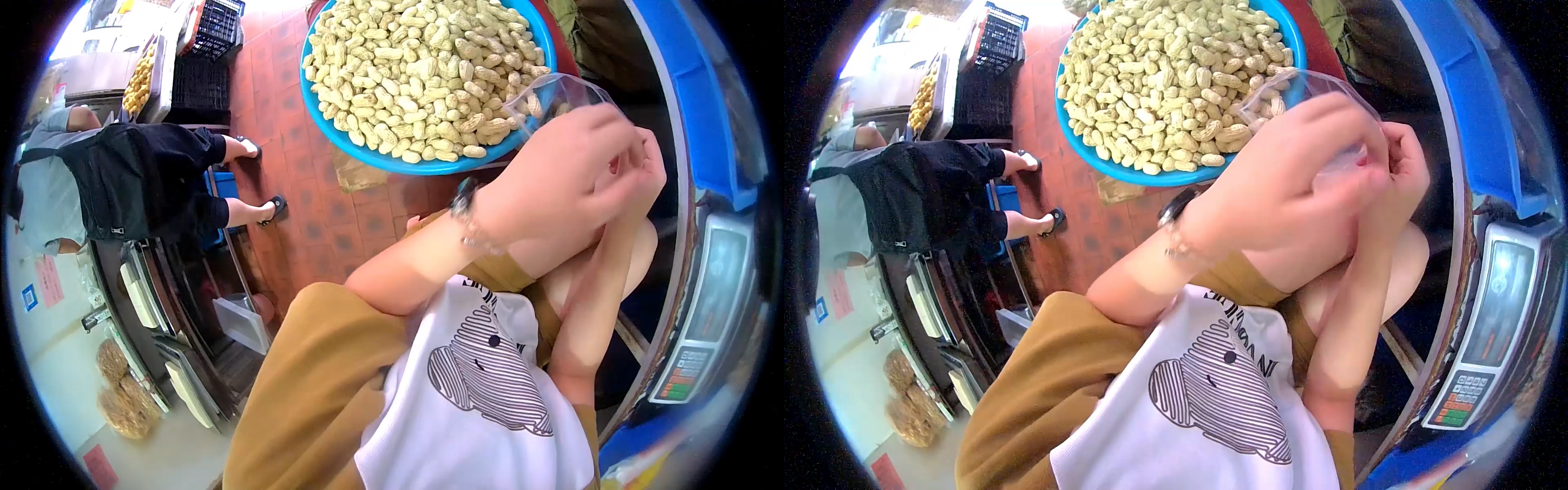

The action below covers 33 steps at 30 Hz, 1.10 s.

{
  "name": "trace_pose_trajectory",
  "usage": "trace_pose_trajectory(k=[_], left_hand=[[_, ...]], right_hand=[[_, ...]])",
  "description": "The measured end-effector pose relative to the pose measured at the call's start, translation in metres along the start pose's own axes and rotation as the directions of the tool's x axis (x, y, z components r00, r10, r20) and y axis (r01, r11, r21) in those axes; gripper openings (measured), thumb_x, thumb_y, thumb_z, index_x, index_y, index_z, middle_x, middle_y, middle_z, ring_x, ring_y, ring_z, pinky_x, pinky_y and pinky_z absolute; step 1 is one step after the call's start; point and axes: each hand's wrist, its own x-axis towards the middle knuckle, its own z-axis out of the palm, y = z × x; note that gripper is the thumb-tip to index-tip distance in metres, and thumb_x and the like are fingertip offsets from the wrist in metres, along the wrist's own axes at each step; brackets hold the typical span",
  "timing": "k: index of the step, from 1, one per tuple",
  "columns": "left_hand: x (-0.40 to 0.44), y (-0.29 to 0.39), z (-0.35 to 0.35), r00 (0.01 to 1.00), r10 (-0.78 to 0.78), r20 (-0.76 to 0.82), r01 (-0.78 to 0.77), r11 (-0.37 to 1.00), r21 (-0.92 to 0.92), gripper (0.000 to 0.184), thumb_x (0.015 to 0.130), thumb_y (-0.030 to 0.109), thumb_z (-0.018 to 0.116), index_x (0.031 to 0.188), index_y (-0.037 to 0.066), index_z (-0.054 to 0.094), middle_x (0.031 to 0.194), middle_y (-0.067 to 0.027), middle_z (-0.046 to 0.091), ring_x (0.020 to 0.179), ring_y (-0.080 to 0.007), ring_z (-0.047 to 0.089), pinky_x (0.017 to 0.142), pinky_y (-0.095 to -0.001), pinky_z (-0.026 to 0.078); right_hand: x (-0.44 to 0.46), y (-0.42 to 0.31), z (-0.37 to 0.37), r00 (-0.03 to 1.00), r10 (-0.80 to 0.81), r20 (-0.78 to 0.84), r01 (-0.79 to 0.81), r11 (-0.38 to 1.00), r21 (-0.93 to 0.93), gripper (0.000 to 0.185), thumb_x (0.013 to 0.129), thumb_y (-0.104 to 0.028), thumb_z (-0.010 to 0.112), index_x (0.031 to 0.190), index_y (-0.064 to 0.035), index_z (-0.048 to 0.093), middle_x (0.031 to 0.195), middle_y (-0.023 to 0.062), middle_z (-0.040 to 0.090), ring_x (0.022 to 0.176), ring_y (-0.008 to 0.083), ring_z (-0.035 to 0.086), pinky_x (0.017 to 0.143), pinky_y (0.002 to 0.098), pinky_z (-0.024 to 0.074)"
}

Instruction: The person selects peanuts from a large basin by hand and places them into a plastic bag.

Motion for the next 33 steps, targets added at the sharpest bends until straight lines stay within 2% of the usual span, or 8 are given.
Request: trace_pose_trajectory(k=[1,6,8,10,15,22,29,33], left_hand=[[-0.004,0.017,-0.006,0.999,-0.039,0.017,0.038,0.999,0.035,0.013,0.079,0.003,0.06,0.091,0.0,0.061,0.095,-0.0149,0.06,0.086,-0.0336,0.058,0.078,-0.0391,0.048],[-0.043,-0.006,-0.047,0.985,0.135,-0.111,-0.071,0.889,0.453,0.017,0.078,0.002,0.061,0.095,0.001,0.063,0.099,-0.0137,0.061,0.092,-0.0319,0.058,0.08,-0.0399,0.048],[-0.058,-0.018,-0.067,0.992,0.055,-0.118,0.049,0.682,0.73,0.027,0.079,0.003,0.063,0.106,0.002,0.061,0.11,-0.0161,0.059,0.101,-0.0327,0.056,0.088,-0.0408,0.045],[-0.07,-0.03,-0.077,0.979,-0.038,-0.202,0.191,0.534,0.824,0.039,0.082,0.006,0.063,0.12,0.002,0.054,0.124,-0.019,0.053,0.113,-0.0352,0.051,0.097,-0.0427,0.041],[-0.078,-0.046,-0.079,0.965,-0.132,-0.228,0.261,0.365,0.894,0.085,0.074,0.054,0.072,0.141,0.011,0.042,0.142,-0.0243,0.04,0.132,-0.0412,0.036,0.11,-0.0538,0.025],[-0.058,-0.071,-0.075,0.938,-0.049,-0.343,0.343,0.265,0.901,0.072,0.076,0.046,0.07,0.135,0.012,0.049,0.135,-0.0227,0.048,0.128,-0.0389,0.041,0.11,-0.052,0.026],[-0.049,-0.072,-0.075,0.965,-0.059,-0.254,0.26,0.305,0.916,0.05,0.079,0.026,0.066,0.127,0.013,0.057,0.124,-0.0171,0.054,0.122,-0.0351,0.045,0.093,-0.0468,0.04],[-0.049,-0.07,-0.074,0.974,-0.057,-0.22,0.227,0.271,0.935,0.044,0.081,0.026,0.065,0.123,0.014,0.059,0.113,-0.0139,0.054,0.114,-0.0332,0.047,0.087,-0.0454,0.042]], right_hand=[[0.0,0.0,0.0,1.0,0.021,-0.008,-0.021,1.0,0.003,0.014,0.092,-0.014,0.065,0.085,-0.0028,0.062,0.072,-0.0048,0.057,0.066,0.0009,0.05,0.058,0.0169,0.0358],[-0.001,-0.005,-0.001,1.0,0.031,0.001,-0.031,0.999,-0.038,0.013,0.093,-0.012,0.063,0.084,-0.0031,0.061,0.069,-0.0041,0.055,0.062,0.0023,0.048,0.057,0.0179,0.0367],[-0.001,-0.007,0.0,0.999,0.038,0.011,-0.037,0.999,-0.033,0.013,0.093,-0.012,0.063,0.084,-0.0031,0.06,0.069,-0.0042,0.055,0.062,0.0023,0.048,0.057,0.0179,0.0371],[-0.001,-0.007,0.001,0.999,0.036,0.013,-0.035,0.999,-0.035,0.013,0.093,-0.012,0.063,0.084,-0.0031,0.06,0.069,-0.0044,0.055,0.062,0.0024,0.048,0.057,0.0179,0.0376],[-0.002,-0.006,0.002,1.0,0.022,0.001,-0.021,0.997,-0.071,0.014,0.093,-0.013,0.064,0.085,-0.0026,0.06,0.07,-0.0044,0.055,0.062,0.0027,0.048,0.058,0.018,0.0388],[-0.005,-0.009,0.002,0.999,0.045,-0.007,-0.045,0.995,-0.092,0.015,0.093,-0.013,0.063,0.084,-0.002,0.06,0.071,-0.0048,0.055,0.062,0.0024,0.047,0.057,0.0176,0.0373],[-0.005,-0.004,0.003,1.0,0.014,0.011,-0.014,0.999,-0.048,0.014,0.093,-0.012,0.063,0.083,-0.0019,0.06,0.071,-0.0063,0.053,0.063,0.0005,0.044,0.056,0.017,0.0343],[-0.005,-0.007,0.004,1.0,0.02,0.004,-0.02,0.999,-0.043,0.014,0.092,-0.011,0.064,0.083,-0.0017,0.06,0.071,-0.0068,0.052,0.063,-0.0001,0.043,0.056,0.0165,0.0334]])
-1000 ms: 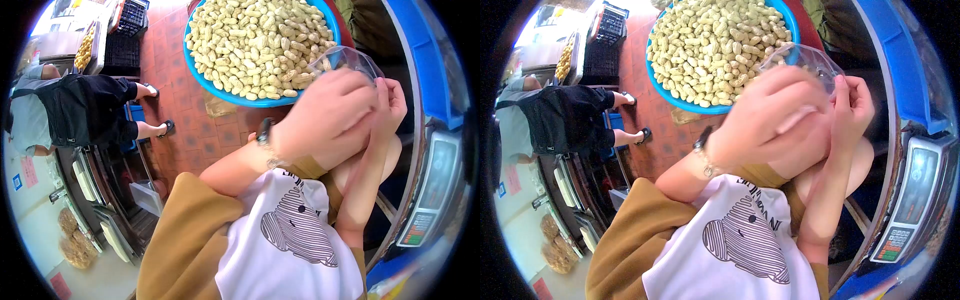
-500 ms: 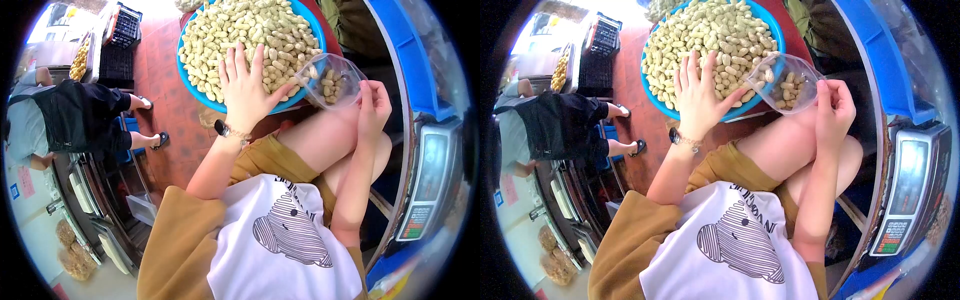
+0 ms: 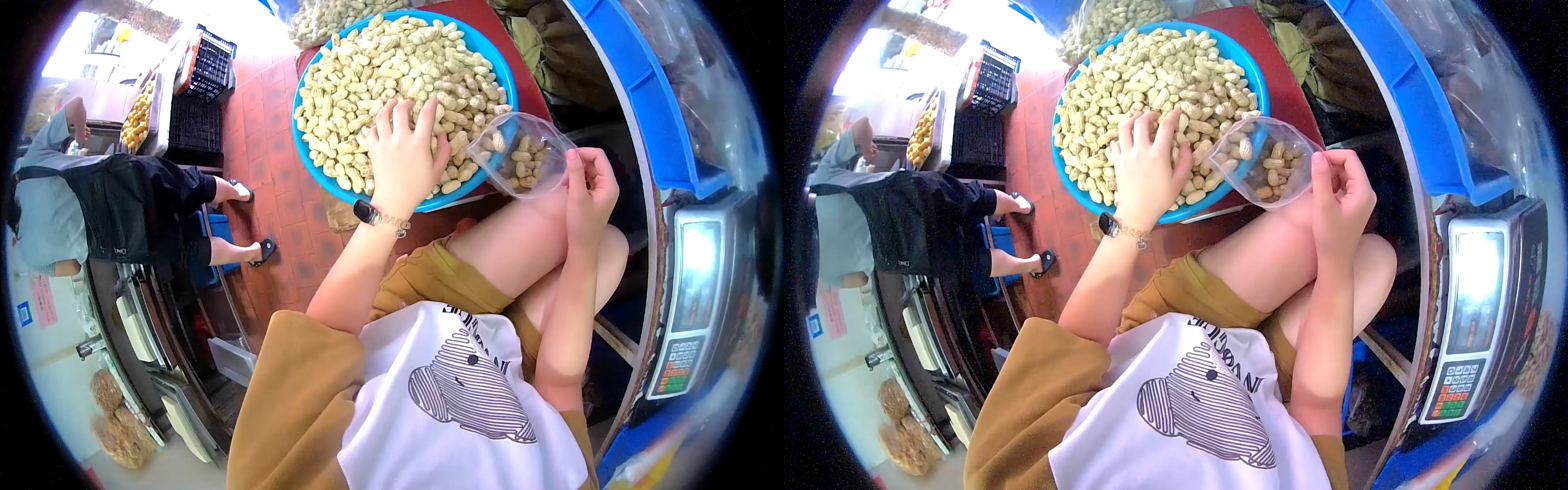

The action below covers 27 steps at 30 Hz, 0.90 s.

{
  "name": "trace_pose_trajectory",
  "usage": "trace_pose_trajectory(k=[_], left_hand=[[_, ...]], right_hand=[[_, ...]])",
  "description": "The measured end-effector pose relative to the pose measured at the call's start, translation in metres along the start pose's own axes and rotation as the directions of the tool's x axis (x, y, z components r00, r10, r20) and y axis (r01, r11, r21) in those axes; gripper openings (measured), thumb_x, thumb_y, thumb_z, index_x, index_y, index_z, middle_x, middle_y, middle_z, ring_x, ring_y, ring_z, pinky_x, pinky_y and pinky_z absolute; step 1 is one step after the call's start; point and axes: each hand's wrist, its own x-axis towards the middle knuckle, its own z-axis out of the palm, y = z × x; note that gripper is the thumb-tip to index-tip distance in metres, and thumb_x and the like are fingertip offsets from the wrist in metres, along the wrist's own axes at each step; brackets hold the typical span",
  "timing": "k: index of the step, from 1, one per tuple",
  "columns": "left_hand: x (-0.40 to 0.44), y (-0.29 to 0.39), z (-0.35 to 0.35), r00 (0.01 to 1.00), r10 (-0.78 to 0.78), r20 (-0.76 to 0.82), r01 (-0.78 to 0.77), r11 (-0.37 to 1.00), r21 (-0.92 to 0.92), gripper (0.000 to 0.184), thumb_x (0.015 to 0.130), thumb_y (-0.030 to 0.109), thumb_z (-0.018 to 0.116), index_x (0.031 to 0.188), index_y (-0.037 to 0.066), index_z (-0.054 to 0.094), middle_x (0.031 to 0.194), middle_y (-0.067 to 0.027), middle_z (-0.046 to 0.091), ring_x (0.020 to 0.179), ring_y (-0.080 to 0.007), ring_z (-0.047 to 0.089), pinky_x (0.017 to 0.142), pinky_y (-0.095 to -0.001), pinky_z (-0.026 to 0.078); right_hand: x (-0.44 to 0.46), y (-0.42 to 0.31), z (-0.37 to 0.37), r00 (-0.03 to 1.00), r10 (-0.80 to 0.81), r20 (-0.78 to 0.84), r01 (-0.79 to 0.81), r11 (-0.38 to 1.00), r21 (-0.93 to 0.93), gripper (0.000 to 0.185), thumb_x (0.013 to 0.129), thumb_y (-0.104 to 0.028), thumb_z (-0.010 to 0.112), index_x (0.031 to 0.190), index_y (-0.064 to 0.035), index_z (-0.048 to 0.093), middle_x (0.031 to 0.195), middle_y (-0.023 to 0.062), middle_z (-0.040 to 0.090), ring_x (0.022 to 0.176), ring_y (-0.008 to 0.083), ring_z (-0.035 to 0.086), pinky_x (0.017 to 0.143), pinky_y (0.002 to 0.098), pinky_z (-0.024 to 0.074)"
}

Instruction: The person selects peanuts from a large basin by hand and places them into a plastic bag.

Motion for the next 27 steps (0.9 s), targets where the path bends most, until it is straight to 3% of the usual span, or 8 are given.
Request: trace_pose_trajectory(k=[3,7,13,19,27], left_hand=[[-0.001,0.002,-0.006,0.999,-0.013,0.03,0.014,0.999,-0.041,0.043,0.082,0.028,0.065,0.122,0.015,0.059,0.113,-0.0135,0.054,0.111,-0.0333,0.048,0.087,-0.0454,0.042],[0.002,0.002,-0.002,1.0,-0.022,0.019,0.023,0.999,-0.028,0.036,0.081,0.032,0.067,0.11,0.012,0.061,0.11,-0.013,0.054,0.107,-0.0338,0.049,0.085,-0.0458,0.043],[0.011,-0.001,0.0,0.998,-0.048,0.037,0.051,0.996,-0.077,0.029,0.076,0.026,0.067,0.098,0.008,0.061,0.102,-0.0123,0.055,0.099,-0.0329,0.05,0.082,-0.0458,0.045],[0.01,-0.004,0.0,1.0,0.009,-0.012,-0.011,0.993,-0.114,0.029,0.075,0.022,0.066,0.099,0.008,0.061,0.097,-0.0109,0.057,0.097,-0.0318,0.052,0.08,-0.0446,0.046],[0.007,-0.003,0.007,0.998,-0.005,-0.059,-0.002,0.994,-0.105,0.023,0.072,0.019,0.064,0.094,0.011,0.062,0.093,-0.0086,0.056,0.091,-0.0303,0.054,0.068,-0.043,0.045]], right_hand=[[-0.001,-0.001,0.002,1.0,-0.006,-0.006,0.006,1.0,0.016,0.014,0.092,-0.011,0.064,0.083,-0.0017,0.059,0.071,-0.0071,0.051,0.063,-0.0001,0.042,0.055,0.0166,0.0327],[-0.001,0.0,0.0,1.0,-0.026,0.005,0.026,1.0,0.007,0.014,0.092,-0.01,0.064,0.083,-0.0017,0.059,0.071,-0.0072,0.05,0.062,-0.0001,0.041,0.055,0.0166,0.0317],[-0.001,0.0,0.001,1.0,-0.026,0.003,0.026,1.0,0.004,0.014,0.092,-0.01,0.064,0.083,-0.0015,0.058,0.071,-0.0072,0.05,0.063,0.0,0.041,0.055,0.0164,0.0314],[0.0,-0.001,0.001,0.999,-0.032,0.004,0.032,0.999,0.006,0.012,0.092,-0.009,0.064,0.084,-0.001,0.06,0.071,-0.0069,0.051,0.063,0.0001,0.041,0.056,0.0166,0.0325],[0.0,0.003,0.001,0.999,-0.029,-0.019,0.029,1.0,-0.009,0.01,0.089,-0.008,0.066,0.084,-0.0002,0.062,0.069,-0.006,0.052,0.062,0.0006,0.043,0.055,0.0175,0.0332]])
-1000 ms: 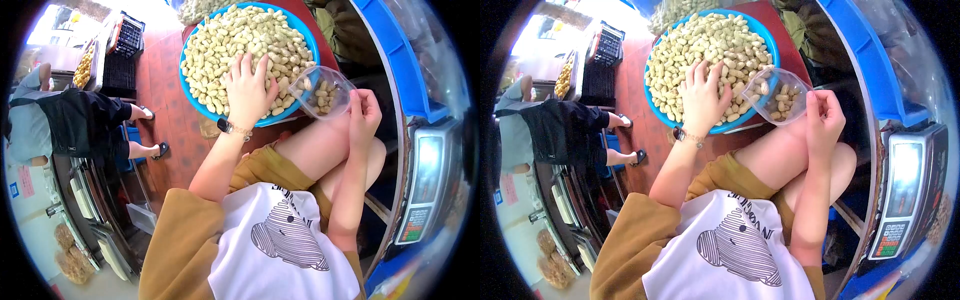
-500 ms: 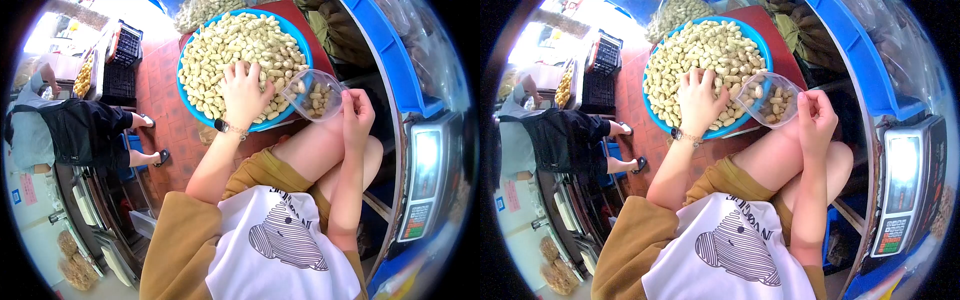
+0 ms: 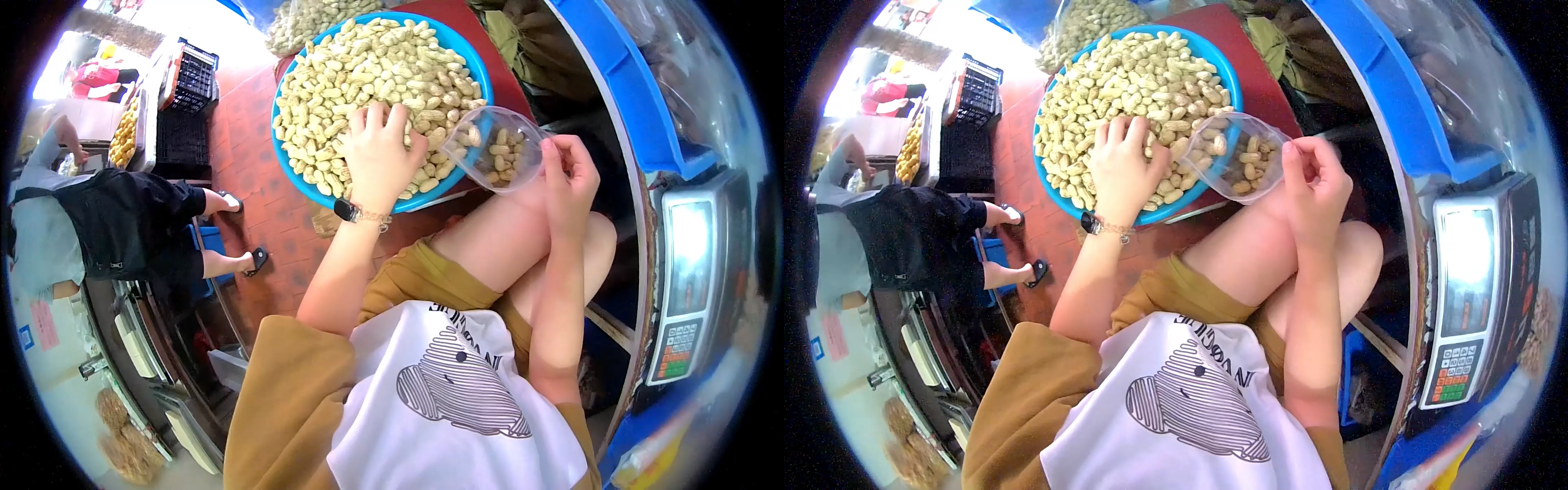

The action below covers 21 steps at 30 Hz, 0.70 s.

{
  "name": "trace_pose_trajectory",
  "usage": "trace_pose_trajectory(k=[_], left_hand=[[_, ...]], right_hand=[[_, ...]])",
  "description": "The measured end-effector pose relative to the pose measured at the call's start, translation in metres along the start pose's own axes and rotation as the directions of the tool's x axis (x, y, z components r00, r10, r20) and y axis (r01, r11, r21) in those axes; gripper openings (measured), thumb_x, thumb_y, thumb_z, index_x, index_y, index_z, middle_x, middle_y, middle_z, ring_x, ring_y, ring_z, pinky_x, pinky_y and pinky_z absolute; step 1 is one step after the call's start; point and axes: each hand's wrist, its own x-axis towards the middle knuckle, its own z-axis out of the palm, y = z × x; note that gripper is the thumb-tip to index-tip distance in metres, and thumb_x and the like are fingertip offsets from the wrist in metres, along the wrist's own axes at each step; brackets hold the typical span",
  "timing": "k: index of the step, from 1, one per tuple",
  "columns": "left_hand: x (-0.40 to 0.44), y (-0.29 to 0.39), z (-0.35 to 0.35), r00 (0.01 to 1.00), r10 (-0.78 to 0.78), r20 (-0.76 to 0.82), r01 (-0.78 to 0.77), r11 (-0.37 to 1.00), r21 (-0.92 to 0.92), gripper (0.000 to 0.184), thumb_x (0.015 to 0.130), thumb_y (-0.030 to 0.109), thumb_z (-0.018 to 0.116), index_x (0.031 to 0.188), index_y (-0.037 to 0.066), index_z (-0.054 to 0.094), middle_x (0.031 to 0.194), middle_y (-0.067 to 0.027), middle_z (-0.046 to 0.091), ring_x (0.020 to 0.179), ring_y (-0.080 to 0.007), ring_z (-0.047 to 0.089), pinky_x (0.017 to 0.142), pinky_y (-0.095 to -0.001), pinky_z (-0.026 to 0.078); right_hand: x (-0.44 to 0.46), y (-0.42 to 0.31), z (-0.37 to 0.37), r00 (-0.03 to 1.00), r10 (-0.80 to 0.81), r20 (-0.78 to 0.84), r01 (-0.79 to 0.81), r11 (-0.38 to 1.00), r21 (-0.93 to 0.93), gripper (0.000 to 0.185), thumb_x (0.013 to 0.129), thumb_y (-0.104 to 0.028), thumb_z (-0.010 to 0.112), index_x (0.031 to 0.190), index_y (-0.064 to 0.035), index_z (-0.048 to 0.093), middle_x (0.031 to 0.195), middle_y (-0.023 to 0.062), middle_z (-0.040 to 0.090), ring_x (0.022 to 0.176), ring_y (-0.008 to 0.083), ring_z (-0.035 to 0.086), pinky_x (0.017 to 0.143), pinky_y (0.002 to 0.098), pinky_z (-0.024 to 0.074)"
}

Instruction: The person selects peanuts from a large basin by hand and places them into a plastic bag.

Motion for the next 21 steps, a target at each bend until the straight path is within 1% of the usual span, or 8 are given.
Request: trace_pose_trajectory(k=[2,3,6,7,10,11,17,21], left_hand=[[0.0018,0.001,0.0012,1.0,0.023,0.016,-0.024,0.999,0.04,0.022,0.072,0.019,0.063,0.093,0.011,0.062,0.092,-0.0087,0.056,0.091,-0.0304,0.054,0.066,-0.0426,0.046],[0.0022,0.002,-0.0014,0.998,0.015,0.063,-0.019,0.998,0.062,0.023,0.073,0.016,0.062,0.096,0.012,0.062,0.095,-0.0088,0.057,0.094,-0.0312,0.055,0.066,-0.0424,0.048],[0.0023,0.0034,-0.0039,0.997,0.047,0.066,-0.05,0.998,0.047,0.026,0.074,0.013,0.062,0.1,0.013,0.063,0.1,-0.009,0.059,0.098,-0.0322,0.056,0.071,-0.0425,0.051],[0.0021,0.0035,-0.0065,0.994,0.038,0.101,-0.043,0.998,0.046,0.024,0.077,0.014,0.062,0.102,0.014,0.064,0.104,-0.009,0.06,0.1,-0.0327,0.056,0.074,-0.0418,0.052],[0.0004,-0.0006,-0.0065,0.994,0.07,0.08,-0.071,0.997,0.017,0.022,0.082,0.017,0.063,0.104,0.014,0.063,0.102,-0.006,0.06,0.097,-0.0302,0.055,0.076,-0.0413,0.051],[0.0001,-0.0008,-0.0076,0.995,0.076,0.068,-0.078,0.997,0.018,0.019,0.083,0.019,0.065,0.101,0.013,0.064,0.101,-0.0068,0.061,0.095,-0.0302,0.055,0.076,-0.0408,0.05],[0.0046,-0.0026,-0.0057,0.994,0.084,0.064,-0.086,0.996,0.032,0.014,0.082,0.016,0.065,0.095,0.012,0.065,0.094,-0.0085,0.06,0.09,-0.0298,0.056,0.071,-0.0411,0.049],[0.0055,-0.0042,-0.0022,0.992,0.117,0.049,-0.116,0.993,-0.016,0.011,0.082,0.015,0.064,0.092,0.011,0.065,0.09,-0.0074,0.059,0.085,-0.0276,0.058,0.068,-0.0403,0.048]], right_hand=[[0.0005,-0.0001,0.0004,1.0,-0.003,-0.003,0.003,1.0,-0.011,0.011,0.089,-0.008,0.066,0.084,-0.0002,0.062,0.068,-0.0057,0.051,0.062,0.0007,0.043,0.054,0.0178,0.0331],[0.0002,-0.0003,0.0005,1.0,-0.002,-0.002,0.002,1.0,-0.011,0.011,0.089,-0.009,0.066,0.083,-0.0003,0.062,0.068,-0.0056,0.051,0.061,0.0007,0.042,0.054,0.018,0.0331],[-0.0001,-0.0029,0.0009,1.0,0.005,0.0,-0.005,1.0,0.007,0.012,0.089,-0.01,0.066,0.083,-0.0005,0.062,0.066,-0.0057,0.05,0.061,0.0008,0.042,0.054,0.0183,0.0326],[-0.0002,-0.0032,0.001,1.0,0.003,-0.002,-0.003,1.0,0.005,0.012,0.089,-0.01,0.066,0.083,-0.0007,0.062,0.065,-0.0058,0.05,0.061,0.0008,0.042,0.054,0.0183,0.0324],[-0.0005,-0.0025,0.0006,1.0,0.003,0.003,-0.003,1.0,0.01,0.012,0.089,-0.01,0.066,0.082,-0.001,0.062,0.065,-0.006,0.049,0.061,0.0006,0.042,0.053,0.0183,0.0318],[-0.0003,-0.0023,0.0004,1.0,0.004,0.008,-0.004,1.0,0.013,0.012,0.089,-0.01,0.066,0.082,-0.001,0.062,0.064,-0.0061,0.049,0.061,0.0006,0.042,0.053,0.0183,0.0316],[0.0002,-0.0045,0.0018,0.999,-0.033,0.004,0.033,0.999,0.0,0.013,0.09,-0.01,0.065,0.081,-0.0013,0.061,0.064,-0.0066,0.049,0.06,0.0002,0.041,0.052,0.0185,0.0309],[0.0002,-0.0015,0.0015,1.0,-0.026,0.006,0.026,1.0,0.009,0.013,0.09,-0.01,0.066,0.081,-0.0014,0.061,0.063,-0.0067,0.049,0.059,0.0,0.041,0.052,0.0184,0.0309]])
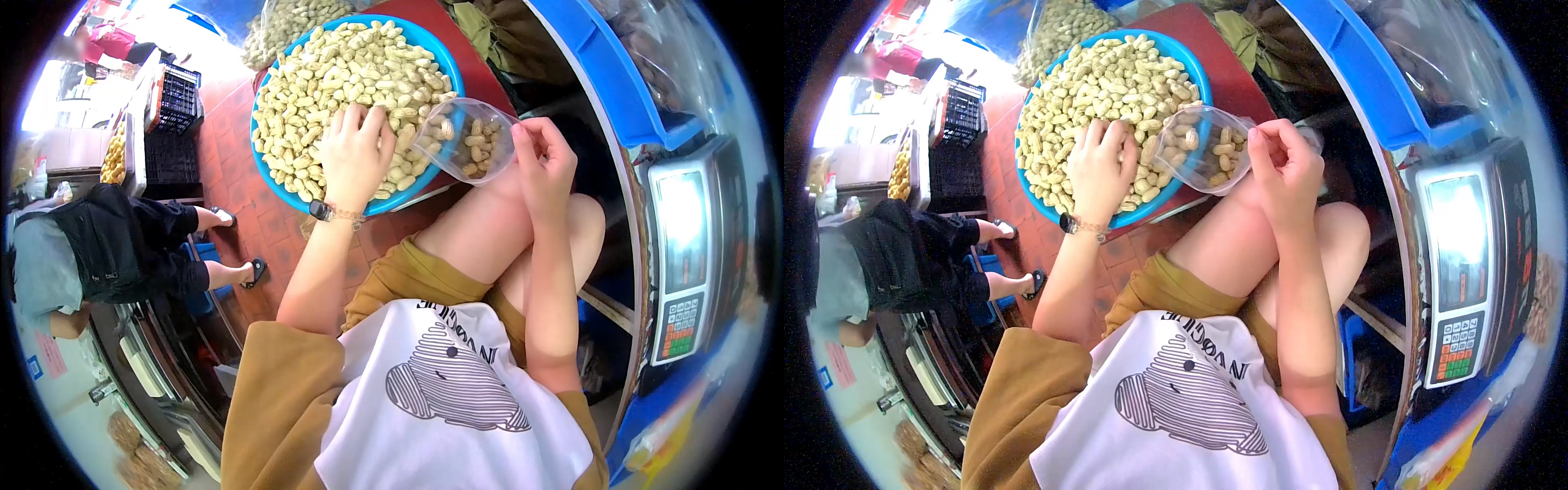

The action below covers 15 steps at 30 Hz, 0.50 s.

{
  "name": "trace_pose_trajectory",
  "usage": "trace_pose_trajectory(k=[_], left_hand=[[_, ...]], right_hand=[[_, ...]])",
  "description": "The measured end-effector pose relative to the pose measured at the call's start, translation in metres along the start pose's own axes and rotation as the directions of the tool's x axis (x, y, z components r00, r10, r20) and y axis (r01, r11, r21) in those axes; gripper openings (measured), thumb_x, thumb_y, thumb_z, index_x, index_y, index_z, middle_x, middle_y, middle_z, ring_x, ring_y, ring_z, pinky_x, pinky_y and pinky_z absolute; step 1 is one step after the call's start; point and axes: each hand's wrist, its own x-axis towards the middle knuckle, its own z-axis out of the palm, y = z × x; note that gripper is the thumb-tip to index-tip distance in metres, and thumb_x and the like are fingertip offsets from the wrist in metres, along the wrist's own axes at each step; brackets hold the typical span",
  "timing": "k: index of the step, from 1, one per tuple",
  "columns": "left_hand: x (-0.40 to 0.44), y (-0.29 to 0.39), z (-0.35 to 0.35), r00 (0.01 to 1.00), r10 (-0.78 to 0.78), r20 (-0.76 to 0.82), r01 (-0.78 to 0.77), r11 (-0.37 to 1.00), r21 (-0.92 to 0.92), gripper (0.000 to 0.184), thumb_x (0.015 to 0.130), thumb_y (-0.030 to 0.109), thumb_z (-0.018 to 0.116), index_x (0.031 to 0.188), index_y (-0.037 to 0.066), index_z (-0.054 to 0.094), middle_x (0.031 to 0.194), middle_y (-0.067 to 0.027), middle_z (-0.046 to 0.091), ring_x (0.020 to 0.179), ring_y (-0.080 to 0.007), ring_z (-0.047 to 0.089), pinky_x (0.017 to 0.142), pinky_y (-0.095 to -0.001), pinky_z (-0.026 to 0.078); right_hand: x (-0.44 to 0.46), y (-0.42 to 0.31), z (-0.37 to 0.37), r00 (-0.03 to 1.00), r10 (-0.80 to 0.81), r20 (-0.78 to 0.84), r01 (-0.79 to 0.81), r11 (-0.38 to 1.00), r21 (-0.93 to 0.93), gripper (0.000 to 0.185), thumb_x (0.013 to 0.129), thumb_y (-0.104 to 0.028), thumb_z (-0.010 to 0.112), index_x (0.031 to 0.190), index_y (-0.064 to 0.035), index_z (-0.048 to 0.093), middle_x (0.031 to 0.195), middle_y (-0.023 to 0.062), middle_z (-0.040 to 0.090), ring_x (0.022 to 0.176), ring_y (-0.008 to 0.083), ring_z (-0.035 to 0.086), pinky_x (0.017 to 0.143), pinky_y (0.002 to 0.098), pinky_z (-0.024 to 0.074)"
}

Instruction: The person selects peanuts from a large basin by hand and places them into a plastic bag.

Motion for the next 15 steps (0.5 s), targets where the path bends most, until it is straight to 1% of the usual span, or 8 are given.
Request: trace_pose_trajectory(k=[2,5,8,11,12,15], left_hand=[[0.0005,-0.0009,0.0016,0.999,0.032,0.009,-0.032,0.999,-0.022,0.011,0.082,0.015,0.064,0.092,0.011,0.065,0.088,-0.0066,0.059,0.083,-0.0266,0.058,0.066,-0.0399,0.048],[0.0022,0.0028,-0.0028,0.997,0.014,0.075,-0.013,1.0,-0.022,0.01,0.083,0.015,0.064,0.093,0.011,0.065,0.087,-0.0058,0.059,0.083,-0.026,0.058,0.068,-0.0396,0.048],[-0.0003,0.0053,-0.0053,0.998,0.048,0.047,-0.048,0.999,0.0,0.011,0.084,0.017,0.065,0.094,0.012,0.065,0.085,-0.0063,0.058,0.083,-0.0263,0.058,0.069,-0.0391,0.047],[-0.0023,0.005,-0.0038,0.998,0.057,0.041,-0.058,0.998,0.031,0.013,0.084,0.019,0.067,0.094,0.012,0.065,0.085,-0.0065,0.058,0.083,-0.0262,0.058,0.071,-0.0387,0.047],[-0.0015,0.0055,-0.0046,0.997,0.073,0.029,-0.075,0.996,0.052,0.014,0.084,0.021,0.068,0.092,0.011,0.065,0.083,-0.0065,0.058,0.081,-0.0264,0.057,0.069,-0.0388,0.047],[-0.0011,-0.0032,0.0014,0.996,0.076,0.049,-0.077,0.997,0.021,0.015,0.084,0.025,0.067,0.091,0.012,0.063,0.082,-0.0048,0.057,0.079,-0.0248,0.057,0.067,-0.0382,0.046]], right_hand=[[-0.0001,-0.0025,0.0007,1.0,0.01,0.006,-0.01,1.0,0.016,0.013,0.09,-0.01,0.066,0.081,-0.0014,0.061,0.063,-0.0068,0.049,0.059,-0.0002,0.041,0.051,0.0182,0.0312],[-0.0005,-0.0047,0.0007,1.0,0.008,0.013,-0.008,1.0,0.022,0.014,0.09,-0.011,0.066,0.081,-0.0014,0.061,0.063,-0.0071,0.05,0.059,-0.0004,0.042,0.052,0.018,0.0321],[-0.0005,-0.0033,0.0004,1.0,0.019,0.01,-0.019,0.999,0.039,0.014,0.09,-0.012,0.065,0.081,-0.0016,0.061,0.064,-0.007,0.051,0.059,-0.0003,0.044,0.052,0.018,0.0332],[-0.0005,-0.0024,-0.0002,1.0,0.011,0.014,-0.011,1.0,0.011,0.015,0.09,-0.013,0.065,0.082,-0.002,0.062,0.063,-0.0065,0.051,0.059,0.0002,0.044,0.051,0.0183,0.0339],[-0.0005,-0.0019,0.0001,1.0,0.004,0.01,-0.004,1.0,0.012,0.015,0.09,-0.014,0.065,0.081,-0.0021,0.062,0.063,-0.0063,0.051,0.059,0.0003,0.044,0.051,0.0185,0.034],[-0.0007,-0.0009,0.0011,1.0,-0.011,0.004,0.011,1.0,0.02,0.016,0.091,-0.014,0.065,0.081,-0.0023,0.061,0.062,-0.0058,0.051,0.058,0.0006,0.044,0.051,0.0189,0.0343]])
